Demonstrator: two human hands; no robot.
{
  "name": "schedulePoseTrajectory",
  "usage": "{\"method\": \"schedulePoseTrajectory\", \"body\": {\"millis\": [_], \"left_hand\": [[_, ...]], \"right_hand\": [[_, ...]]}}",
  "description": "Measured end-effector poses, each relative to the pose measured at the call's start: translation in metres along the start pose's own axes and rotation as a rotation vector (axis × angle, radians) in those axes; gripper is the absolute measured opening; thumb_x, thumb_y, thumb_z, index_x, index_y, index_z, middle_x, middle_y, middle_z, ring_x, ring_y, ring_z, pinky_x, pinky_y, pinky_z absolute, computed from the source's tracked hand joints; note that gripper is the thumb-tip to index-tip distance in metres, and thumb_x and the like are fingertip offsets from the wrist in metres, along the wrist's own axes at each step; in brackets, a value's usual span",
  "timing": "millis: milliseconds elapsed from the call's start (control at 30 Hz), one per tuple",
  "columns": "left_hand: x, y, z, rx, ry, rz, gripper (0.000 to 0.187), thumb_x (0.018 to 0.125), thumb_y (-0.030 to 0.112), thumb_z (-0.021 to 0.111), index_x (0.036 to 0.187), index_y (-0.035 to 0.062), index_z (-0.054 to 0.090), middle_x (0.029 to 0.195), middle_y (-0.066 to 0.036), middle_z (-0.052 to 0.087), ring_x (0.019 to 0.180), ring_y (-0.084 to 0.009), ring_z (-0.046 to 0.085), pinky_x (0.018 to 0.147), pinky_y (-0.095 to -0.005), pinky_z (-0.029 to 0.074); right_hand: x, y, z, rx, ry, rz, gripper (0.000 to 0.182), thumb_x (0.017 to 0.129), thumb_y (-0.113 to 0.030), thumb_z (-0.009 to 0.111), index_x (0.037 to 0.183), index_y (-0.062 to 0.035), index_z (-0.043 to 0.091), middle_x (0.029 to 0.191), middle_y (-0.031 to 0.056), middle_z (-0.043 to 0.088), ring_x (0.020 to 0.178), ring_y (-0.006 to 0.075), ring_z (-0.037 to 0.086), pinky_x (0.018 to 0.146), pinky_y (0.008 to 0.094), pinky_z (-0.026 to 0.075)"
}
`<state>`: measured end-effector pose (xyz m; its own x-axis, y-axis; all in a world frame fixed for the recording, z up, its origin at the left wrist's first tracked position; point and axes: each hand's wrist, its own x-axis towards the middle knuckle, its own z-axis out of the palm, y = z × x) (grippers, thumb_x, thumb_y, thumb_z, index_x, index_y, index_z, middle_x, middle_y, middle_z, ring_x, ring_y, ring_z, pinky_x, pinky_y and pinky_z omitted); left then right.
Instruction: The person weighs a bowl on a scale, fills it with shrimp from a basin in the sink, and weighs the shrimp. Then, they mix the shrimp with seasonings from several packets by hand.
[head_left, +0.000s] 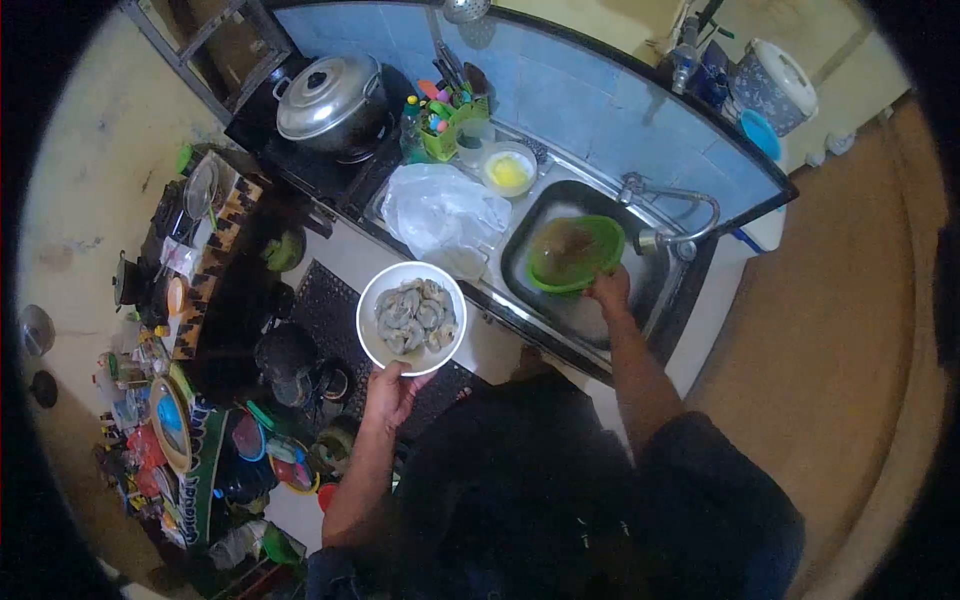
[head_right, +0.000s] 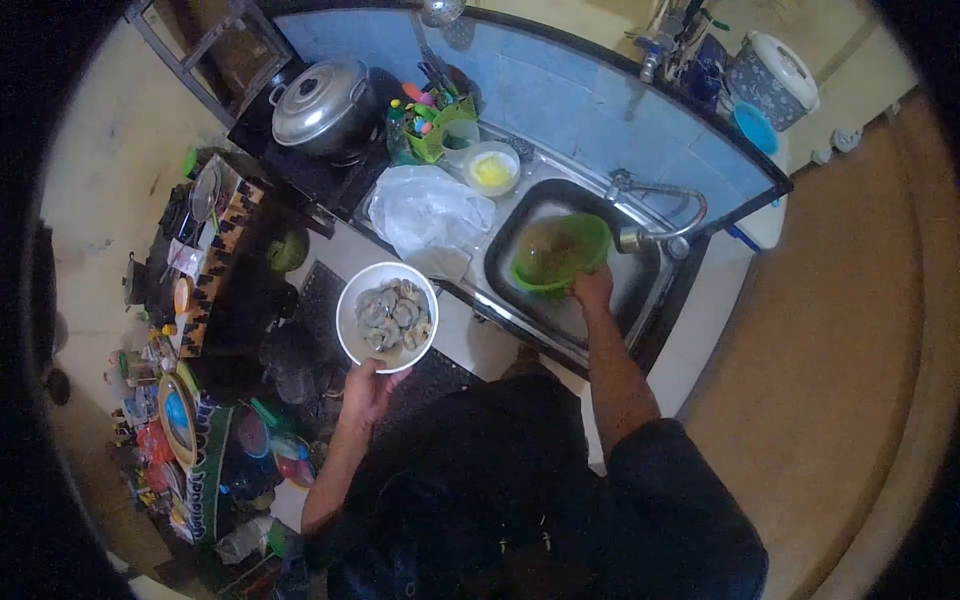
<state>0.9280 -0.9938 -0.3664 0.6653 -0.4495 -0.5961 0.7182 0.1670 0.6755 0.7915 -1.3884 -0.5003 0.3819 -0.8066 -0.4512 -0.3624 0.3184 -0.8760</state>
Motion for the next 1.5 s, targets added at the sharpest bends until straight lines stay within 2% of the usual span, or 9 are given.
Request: {"method": "schedulePoseTrajectory", "body": {"millis": [267,467,867,1000,1067,1300,1400,1433,1500], "left_hand": [[0.025,0.006,0.013,-0.077,-0.119,-0.025,0.059,0.079,-0.005,0.044,0.136,-0.0023,0.025,0.129,-0.023,0.044,0.108,-0.0374,0.058,0.085,-0.0454,0.057],[0.025,0.014,0.018,0.013,-0.169,0.018,0.054,0.08,0.0,0.049,0.131,-0.0087,0.034,0.123,-0.024,0.05,0.105,-0.035,0.06,0.084,-0.0434,0.057],[0.059,0.011,0.017,0.113,-0.17,0.033,0.054,0.084,-0.009,0.038,0.136,-0.0004,0.028,0.127,-0.024,0.048,0.106,-0.0343,0.06,0.083,-0.0415,0.058],[0.075,0.011,0.03,0.087,-0.156,-0.025,0.07,0.078,-0.012,0.038,0.141,0.0147,0.024,0.132,-0.015,0.046,0.105,-0.0298,0.061,0.073,-0.0391,0.061],[0.081,0.013,0.047,0.171,-0.117,-0.015,0.063,0.08,-0.011,0.038,0.139,0.0074,0.025,0.129,-0.019,0.048,0.103,-0.0326,0.062,0.074,-0.0408,0.061],[0.106,0.012,0.107,0.288,-0.057,0.07,0.068,0.078,-0.012,0.038,0.142,0.0094,0.023,0.129,-0.02,0.047,0.1,-0.033,0.062,0.069,-0.0403,0.061],[0.112,0.016,0.134,0.443,-0.101,0.176,0.071,0.078,-0.014,0.036,0.142,0.0149,0.024,0.131,-0.018,0.046,0.101,-0.0309,0.063,0.062,-0.036,0.061],[0.098,0.03,0.154,0.543,-0.13,0.188,0.074,0.075,-0.016,0.037,0.143,0.0104,0.024,0.133,-0.021,0.044,0.111,-0.0327,0.057,0.079,-0.0408,0.058],[0.131,0.008,0.144,0.92,-0.181,0.71,0.075,0.073,-0.016,0.04,0.142,0.0058,0.024,0.134,-0.023,0.042,0.12,-0.0344,0.049,0.094,-0.0419,0.047]], "right_hand": [[-0.019,-0.048,0.008,-1.048,0.076,-0.556,0.021,0.083,-0.014,0.058,0.1,-0.0014,0.054,0.086,0.0229,0.062,0.076,0.0366,0.066,0.065,0.0468,0.053],[-0.056,-0.079,0.018,-1.444,-0.31,-0.678,0.021,0.084,-0.011,0.049,0.102,-0.002,0.055,0.09,0.0223,0.063,0.091,0.0392,0.063,0.074,0.051,0.05],[-0.07,-0.03,-0.038,-0.797,0.19,-0.833,0.021,0.086,-0.016,0.056,0.099,0.0005,0.052,0.1,0.0236,0.056,0.088,0.0437,0.058,0.078,0.049,0.046],[-0.067,0.013,-0.028,-0.383,0.202,-0.456,0.02,0.089,-0.013,0.057,0.102,0.0013,0.05,0.1,0.0212,0.056,0.08,0.0351,0.063,0.065,0.0422,0.053],[-0.059,0.023,-0.023,0.054,0.085,-0.196,0.022,0.091,-0.013,0.056,0.104,0.0018,0.048,0.098,0.0187,0.057,0.073,0.0288,0.065,0.055,0.0371,0.055],[-0.057,0.002,-0.019,0.118,-0.034,-0.047,0.026,0.091,-0.013,0.057,0.111,0.0014,0.047,0.093,0.0135,0.058,0.061,0.0203,0.063,0.049,0.0318,0.056],[-0.057,0.0,-0.016,0.134,-0.113,-0.036,0.026,0.091,-0.012,0.057,0.11,0.0026,0.047,0.093,0.0144,0.058,0.06,0.0203,0.063,0.049,0.0318,0.056],[-0.058,-0.003,-0.014,0.134,-0.14,-0.034,0.026,0.091,-0.012,0.057,0.11,0.0025,0.047,0.092,0.0144,0.059,0.06,0.02,0.062,0.048,0.0317,0.056],[-0.063,-0.015,-0.01,0.143,-0.165,0.01,0.026,0.091,-0.012,0.057,0.111,0.0014,0.047,0.091,0.0135,0.06,0.059,0.0191,0.062,0.048,0.0313,0.056]]}}
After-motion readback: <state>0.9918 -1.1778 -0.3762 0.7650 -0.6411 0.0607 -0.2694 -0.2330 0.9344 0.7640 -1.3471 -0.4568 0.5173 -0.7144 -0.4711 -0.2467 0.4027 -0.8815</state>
